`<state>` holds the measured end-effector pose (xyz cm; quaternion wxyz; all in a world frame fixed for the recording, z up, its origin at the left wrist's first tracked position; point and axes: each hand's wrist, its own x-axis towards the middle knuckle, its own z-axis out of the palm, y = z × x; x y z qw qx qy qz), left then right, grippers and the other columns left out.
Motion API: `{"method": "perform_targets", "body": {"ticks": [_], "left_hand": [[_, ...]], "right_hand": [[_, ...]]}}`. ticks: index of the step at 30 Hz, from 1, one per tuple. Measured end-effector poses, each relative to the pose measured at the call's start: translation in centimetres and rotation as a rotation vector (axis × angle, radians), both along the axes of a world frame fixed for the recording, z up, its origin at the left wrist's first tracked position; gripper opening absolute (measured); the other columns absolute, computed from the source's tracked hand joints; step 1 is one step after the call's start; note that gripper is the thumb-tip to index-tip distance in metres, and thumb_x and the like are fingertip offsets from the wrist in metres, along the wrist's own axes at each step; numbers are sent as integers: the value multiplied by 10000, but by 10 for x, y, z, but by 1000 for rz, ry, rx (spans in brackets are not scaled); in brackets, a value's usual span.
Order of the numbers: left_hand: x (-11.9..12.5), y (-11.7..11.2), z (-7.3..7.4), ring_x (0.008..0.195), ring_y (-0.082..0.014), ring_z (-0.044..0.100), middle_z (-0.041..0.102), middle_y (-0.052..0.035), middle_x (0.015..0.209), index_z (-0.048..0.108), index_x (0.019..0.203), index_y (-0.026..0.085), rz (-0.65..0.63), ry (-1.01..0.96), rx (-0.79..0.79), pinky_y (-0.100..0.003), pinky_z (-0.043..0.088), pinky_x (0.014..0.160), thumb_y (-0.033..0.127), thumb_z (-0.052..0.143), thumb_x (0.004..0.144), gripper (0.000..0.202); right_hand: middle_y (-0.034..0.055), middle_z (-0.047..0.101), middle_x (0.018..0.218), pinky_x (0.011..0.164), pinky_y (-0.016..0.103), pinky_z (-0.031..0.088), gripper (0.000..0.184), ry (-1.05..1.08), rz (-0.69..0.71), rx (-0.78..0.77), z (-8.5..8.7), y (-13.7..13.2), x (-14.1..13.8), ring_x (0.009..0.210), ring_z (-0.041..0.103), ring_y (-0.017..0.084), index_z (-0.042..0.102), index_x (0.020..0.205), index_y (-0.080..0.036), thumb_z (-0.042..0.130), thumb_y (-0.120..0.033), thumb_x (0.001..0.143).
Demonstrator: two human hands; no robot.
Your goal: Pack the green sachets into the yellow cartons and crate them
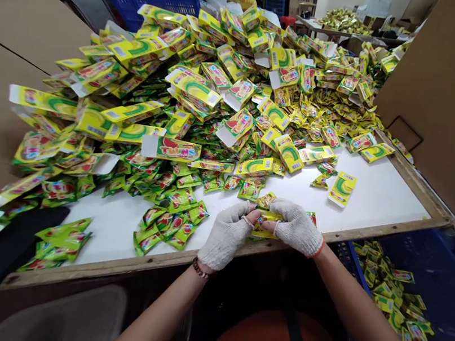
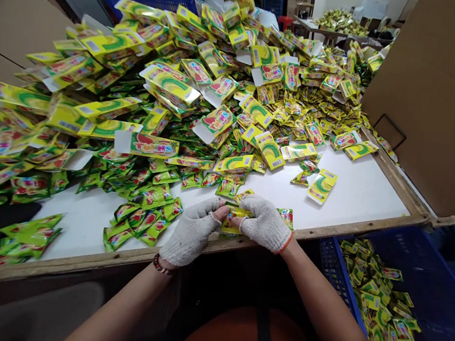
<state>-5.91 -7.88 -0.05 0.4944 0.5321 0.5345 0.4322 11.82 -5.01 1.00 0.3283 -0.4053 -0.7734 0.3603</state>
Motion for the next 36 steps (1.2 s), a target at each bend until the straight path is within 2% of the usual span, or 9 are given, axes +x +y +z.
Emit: {"method": "perform_targets", "body": {"ticks": [4,11,15,19,23,25,29,32,36], "left_hand": [[3,-1,-1,788,-169,612,693,-32,870,681,909,164,23,-55,46,-283,520,710,431,716,746,314],[10,11,8,710,-153,568,636,-8,762,642,814,174,24,8,145,-269,479,660,434,668,787,263],[11,46,16,804,-193,602,645,-40,839,632,899,181,1,361,329,-316,492,758,405,518,892,251],[12,104,11,1125,-313,549,606,-142,1178,584,1188,157,-8,915,535,-410,439,960,298,656,770,447],[15,137,14,1079,-349,559,631,-163,1067,639,1076,151,-72,1134,498,-440,435,910,230,589,790,300],[14,133,24,1021,-303,581,642,-119,992,644,1043,171,31,977,531,-401,436,894,245,538,838,242],[4,98,39,726,-168,562,583,-14,837,541,1229,183,230,338,478,-280,455,662,352,599,840,428],[-2,69,33,637,-127,550,565,15,788,513,1201,196,203,-16,316,-236,445,563,414,691,782,505],[-3,46,16,746,-146,646,654,-43,980,472,1128,209,199,-322,118,-253,531,633,432,788,693,583]], "right_hand": [[-3,536,747,689,271,410,231,32,-37,-45,-4,0,0,728,497,145,530,664,-179,665,-311,798],[42,643,943,682,285,511,374,370,-215,-243,-13,1,0,788,603,165,531,995,-188,693,-446,780],[0,627,777,528,240,485,314,375,-232,-337,-14,6,6,620,567,129,543,931,-196,660,-448,786],[-7,608,758,454,219,465,357,451,-379,-347,-18,11,11,565,537,109,545,937,-196,678,-472,753],[11,645,817,469,224,492,432,476,-435,-334,-19,10,14,611,581,124,570,1022,-198,709,-483,729],[20,658,843,481,229,506,457,518,-446,-354,-21,8,15,636,604,135,564,1018,-203,717,-514,721],[64,678,988,548,254,545,513,686,-443,-376,-27,9,16,722,649,162,529,975,-214,712,-616,712],[61,680,1033,689,291,575,532,758,-350,-406,-29,10,16,810,665,176,528,981,-226,725,-634,702],[19,658,852,689,280,545,460,614,-292,-405,-21,5,13,749,629,157,552,934,-207,733,-573,724]]}}
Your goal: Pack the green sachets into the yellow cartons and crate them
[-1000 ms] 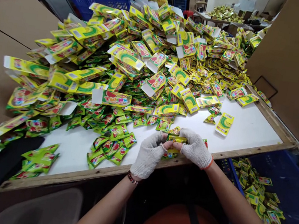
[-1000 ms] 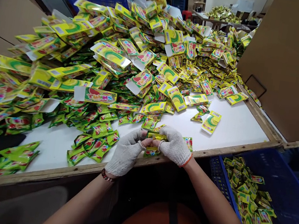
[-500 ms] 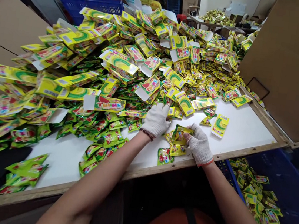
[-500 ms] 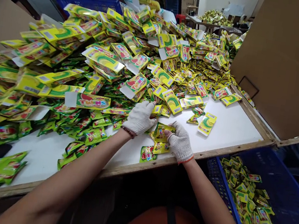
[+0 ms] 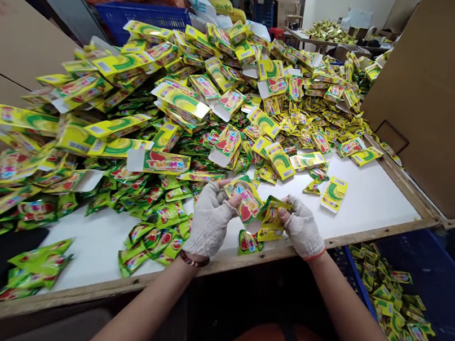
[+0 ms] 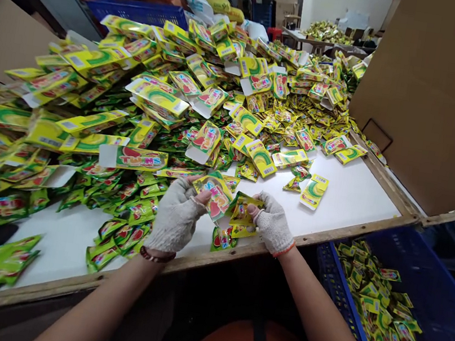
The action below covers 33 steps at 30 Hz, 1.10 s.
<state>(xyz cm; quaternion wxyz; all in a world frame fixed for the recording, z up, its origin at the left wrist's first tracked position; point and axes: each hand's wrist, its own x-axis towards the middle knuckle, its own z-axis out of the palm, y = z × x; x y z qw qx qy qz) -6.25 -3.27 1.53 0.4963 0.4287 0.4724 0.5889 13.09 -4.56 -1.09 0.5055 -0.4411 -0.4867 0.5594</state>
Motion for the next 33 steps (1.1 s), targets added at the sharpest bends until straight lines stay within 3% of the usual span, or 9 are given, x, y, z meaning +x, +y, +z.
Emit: {"method": "perform_targets", "body": {"ticks": [4,7,10,13,15,17,20,25,33], "left_hand": [[1,-9,-9,752,-147,662,649,-48,1017,438,1060,219,142,-108,-48,-258,550,631,429,822,650,600],[-4,-17,-15,840,-191,685,646,-80,1059,418,1116,216,113,42,-31,-343,575,745,484,769,712,598],[-17,-29,-18,1139,-298,619,590,-157,1242,409,1247,206,110,485,173,-486,492,990,489,781,692,725],[-28,-39,-15,1406,-408,355,491,-184,1418,419,1336,214,35,1047,480,-609,195,1179,404,840,591,876],[-32,-40,-12,1389,-414,377,551,-159,1373,449,1339,223,-93,1301,586,-641,106,1181,266,784,617,798],[-31,-38,-11,1222,-360,549,649,-131,1211,510,1282,209,-172,1419,608,-582,257,1145,144,682,642,666],[-27,-34,-14,957,-296,636,680,-120,1010,583,1149,174,-150,1468,548,-426,487,897,170,647,663,490],[-18,-39,-20,831,-294,621,652,-101,868,593,956,174,-28,1518,540,-401,496,733,317,669,701,302],[-12,-41,-23,903,-293,638,683,-107,985,568,1073,170,-55,1434,691,-407,508,816,244,701,634,465]], "right_hand": [[8,642,815,655,262,506,375,-164,57,26,6,-9,-7,725,592,149,583,907,-192,719,-501,743],[0,624,793,643,253,489,368,-186,23,30,7,-12,-10,701,562,137,589,900,-184,719,-489,740],[-4,615,779,646,253,483,381,-178,36,38,8,-10,-7,693,549,133,595,892,-180,736,-490,722],[-1,625,786,642,248,474,363,-206,179,57,11,-10,-3,697,552,134,611,893,-178,740,-475,729],[7,639,819,650,249,480,338,-203,279,80,13,-12,-3,716,565,137,620,896,-179,726,-466,753],[13,640,839,655,248,488,324,-198,313,97,13,-14,-7,738,576,141,623,904,-181,712,-465,776],[13,631,833,618,249,498,391,-144,193,54,12,-19,-13,715,587,144,590,944,-190,703,-522,772],[-4,600,751,532,240,451,379,-258,-107,60,16,-21,-9,614,552,136,566,947,-198,630,-547,814],[2,631,721,685,258,445,195,-678,24,288,28,-12,-2,699,565,151,607,779,-182,593,-364,845]]}}
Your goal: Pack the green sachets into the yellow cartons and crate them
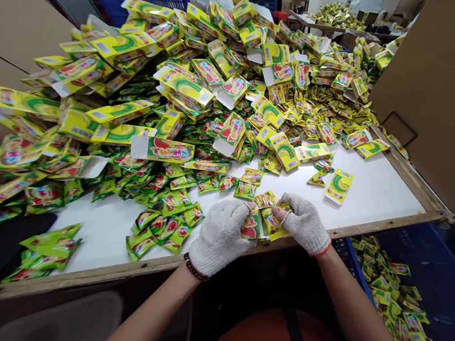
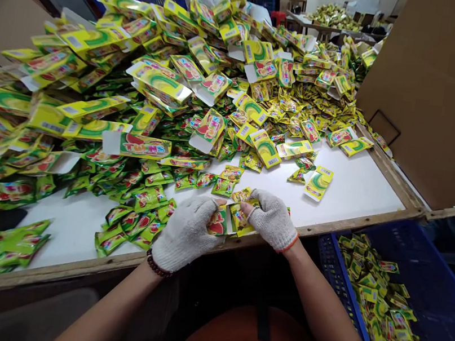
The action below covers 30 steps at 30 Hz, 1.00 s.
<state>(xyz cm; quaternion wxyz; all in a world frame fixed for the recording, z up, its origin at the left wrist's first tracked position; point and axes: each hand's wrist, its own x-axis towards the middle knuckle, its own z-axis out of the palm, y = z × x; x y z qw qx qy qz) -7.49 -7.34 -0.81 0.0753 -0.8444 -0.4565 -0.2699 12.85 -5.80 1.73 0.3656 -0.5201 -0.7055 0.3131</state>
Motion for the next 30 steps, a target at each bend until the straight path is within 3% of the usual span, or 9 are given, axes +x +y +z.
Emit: {"method": "perform_targets", "body": {"ticks": [6,10,14,17,21,25,27,30], "left_hand": [[14,-3,1,738,-285,614,644,-104,791,578,901,155,177,25,-32,-391,473,648,332,668,712,274],[20,-3,-2,772,-294,618,657,-120,827,590,966,135,211,30,23,-395,454,658,332,667,725,321],[23,-2,-5,785,-291,613,670,-122,853,594,973,143,201,66,85,-394,436,665,311,637,755,278],[21,-1,-2,782,-289,605,663,-116,844,593,946,150,217,96,65,-394,425,663,306,633,758,247],[14,1,3,775,-287,597,650,-105,818,592,941,153,223,135,32,-393,418,664,313,640,752,253],[10,2,3,785,-282,598,655,-107,831,595,1002,136,189,133,81,-391,421,678,307,647,750,309],[11,1,3,784,-283,597,657,-107,837,599,995,136,178,139,85,-394,422,678,286,653,735,305],[9,1,4,802,-297,601,660,-116,858,603,1009,124,188,139,86,-404,428,679,286,677,708,350]], "right_hand": [[45,674,790,678,272,437,192,-128,-193,131,-8,-3,-16,691,587,169,632,918,-190,537,-356,896],[41,685,803,672,265,443,171,-142,-148,96,-11,-3,-18,718,611,175,626,917,-197,555,-350,889],[63,675,778,667,289,433,169,-302,-136,110,-9,-5,-20,713,608,195,627,908,-193,528,-329,904],[75,675,830,703,298,445,162,-253,-68,117,-7,-6,-20,771,615,201,623,940,-184,517,-303,912],[26,671,869,693,264,469,180,30,83,-24,-6,-6,-13,752,603,150,605,1038,-180,563,-252,878],[-27,613,682,574,224,435,91,140,23,-135,-6,-7,-6,582,545,102,607,814,-173,614,-262,830],[-49,553,560,523,221,416,126,120,65,-234,-4,-7,-2,484,509,91,621,776,-171,580,-267,846],[-58,526,489,499,230,436,253,131,250,-423,0,-8,4,425,516,105,678,982,-159,452,-224,889]]}}
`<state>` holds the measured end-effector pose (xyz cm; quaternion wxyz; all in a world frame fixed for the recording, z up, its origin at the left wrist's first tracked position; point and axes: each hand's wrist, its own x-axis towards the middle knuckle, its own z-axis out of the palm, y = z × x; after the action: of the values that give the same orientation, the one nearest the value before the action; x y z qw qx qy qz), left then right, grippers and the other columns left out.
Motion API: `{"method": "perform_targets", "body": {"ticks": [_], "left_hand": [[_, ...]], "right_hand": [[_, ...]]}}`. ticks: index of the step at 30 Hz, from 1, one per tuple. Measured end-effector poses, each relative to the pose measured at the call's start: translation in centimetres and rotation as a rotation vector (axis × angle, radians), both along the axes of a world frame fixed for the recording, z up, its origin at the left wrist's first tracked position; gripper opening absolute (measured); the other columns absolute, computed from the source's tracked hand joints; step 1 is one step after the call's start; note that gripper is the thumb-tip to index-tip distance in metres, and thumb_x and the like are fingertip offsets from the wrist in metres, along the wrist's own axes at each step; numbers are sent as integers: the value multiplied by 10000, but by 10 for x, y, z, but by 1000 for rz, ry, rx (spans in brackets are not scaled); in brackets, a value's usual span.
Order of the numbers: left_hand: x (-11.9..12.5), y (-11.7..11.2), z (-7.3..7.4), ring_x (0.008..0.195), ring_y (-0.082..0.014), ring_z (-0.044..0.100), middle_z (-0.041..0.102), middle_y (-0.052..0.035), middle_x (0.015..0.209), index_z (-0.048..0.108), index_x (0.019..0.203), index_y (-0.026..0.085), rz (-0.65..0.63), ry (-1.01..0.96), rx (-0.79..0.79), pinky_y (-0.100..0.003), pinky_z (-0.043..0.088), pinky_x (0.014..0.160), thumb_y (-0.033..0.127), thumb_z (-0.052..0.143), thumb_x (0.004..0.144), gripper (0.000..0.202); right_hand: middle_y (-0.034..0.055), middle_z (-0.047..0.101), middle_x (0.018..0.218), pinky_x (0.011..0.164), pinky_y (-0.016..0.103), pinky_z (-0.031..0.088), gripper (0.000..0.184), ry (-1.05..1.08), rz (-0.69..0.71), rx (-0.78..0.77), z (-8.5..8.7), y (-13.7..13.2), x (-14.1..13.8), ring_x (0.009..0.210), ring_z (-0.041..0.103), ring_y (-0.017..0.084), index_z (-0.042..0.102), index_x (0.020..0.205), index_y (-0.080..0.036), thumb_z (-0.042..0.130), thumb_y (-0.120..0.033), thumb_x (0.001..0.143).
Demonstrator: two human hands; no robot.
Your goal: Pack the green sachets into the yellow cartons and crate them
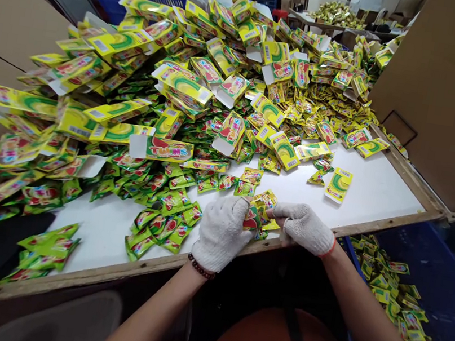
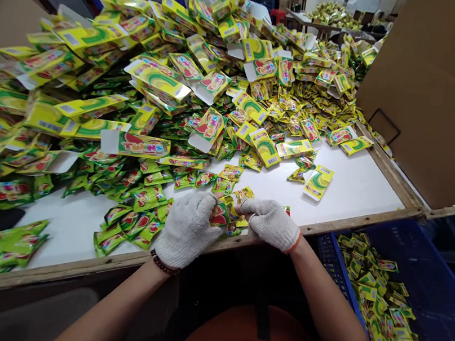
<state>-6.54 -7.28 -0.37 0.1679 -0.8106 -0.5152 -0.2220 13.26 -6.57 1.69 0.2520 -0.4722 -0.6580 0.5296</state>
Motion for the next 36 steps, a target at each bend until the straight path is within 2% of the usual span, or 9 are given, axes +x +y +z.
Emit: {"method": "perform_targets", "body": {"ticks": [3,6,11,16,21,24,29,33,36], "left_hand": [[-1,1,3,805,-305,604,662,-128,876,608,1009,122,20,-1,16,-411,429,674,280,670,714,341],[1,3,4,804,-301,605,659,-127,867,610,1012,126,19,-7,-3,-414,432,688,253,631,745,296],[6,3,2,828,-317,603,657,-139,897,601,998,143,66,-48,-84,-430,439,708,299,652,726,318],[9,2,8,819,-300,608,656,-133,887,595,1010,136,90,-105,-23,-409,448,708,408,653,758,375],[10,2,6,819,-302,614,665,-141,890,614,1043,116,15,-106,-33,-417,464,697,292,610,783,314],[13,0,-2,837,-282,624,680,-129,928,588,1174,120,-94,-220,-55,-424,494,740,216,552,810,378],[10,-9,-5,1081,-239,620,660,-122,1149,529,1273,168,-281,-638,-407,-408,504,945,188,493,861,414],[1,-12,-4,874,-187,676,692,-66,1021,525,1108,193,-141,-1148,-615,-325,561,750,281,546,875,250],[-4,-10,-5,801,-171,676,682,-43,944,462,1071,209,-75,-1369,-578,-274,544,649,325,642,813,335]], "right_hand": [[30,665,784,723,300,534,323,12,16,198,1,-4,3,735,656,159,671,1112,-151,486,-175,849],[124,600,1173,1004,396,465,292,-41,-47,456,-2,-9,-2,1123,583,235,681,1082,-150,598,-178,804],[172,480,1377,1111,452,378,234,-60,-21,478,-13,-10,-11,1368,405,302,695,1053,-161,650,-248,841],[159,522,1376,1050,434,444,190,91,-265,482,-16,-7,-17,1254,536,276,694,1024,-182,646,-267,862],[142,549,1320,1144,437,327,250,90,76,517,-9,-7,-19,1366,418,285,660,697,-164,603,-293,904],[104,600,1066,1045,421,427,364,74,164,499,-7,-3,-18,1157,554,253,546,549,-168,628,-279,886],[76,587,1048,976,380,470,148,3,-15,514,-6,8,-18,1131,561,230,598,695,-182,659,-212,827],[90,626,1128,867,368,525,195,115,-326,442,-13,6,-16,1032,629,219,567,944,-192,677,-261,798],[65,672,964,740,326,551,228,238,-316,253,-21,0,-22,825,662,177,554,939,-188,650,-367,834]]}}
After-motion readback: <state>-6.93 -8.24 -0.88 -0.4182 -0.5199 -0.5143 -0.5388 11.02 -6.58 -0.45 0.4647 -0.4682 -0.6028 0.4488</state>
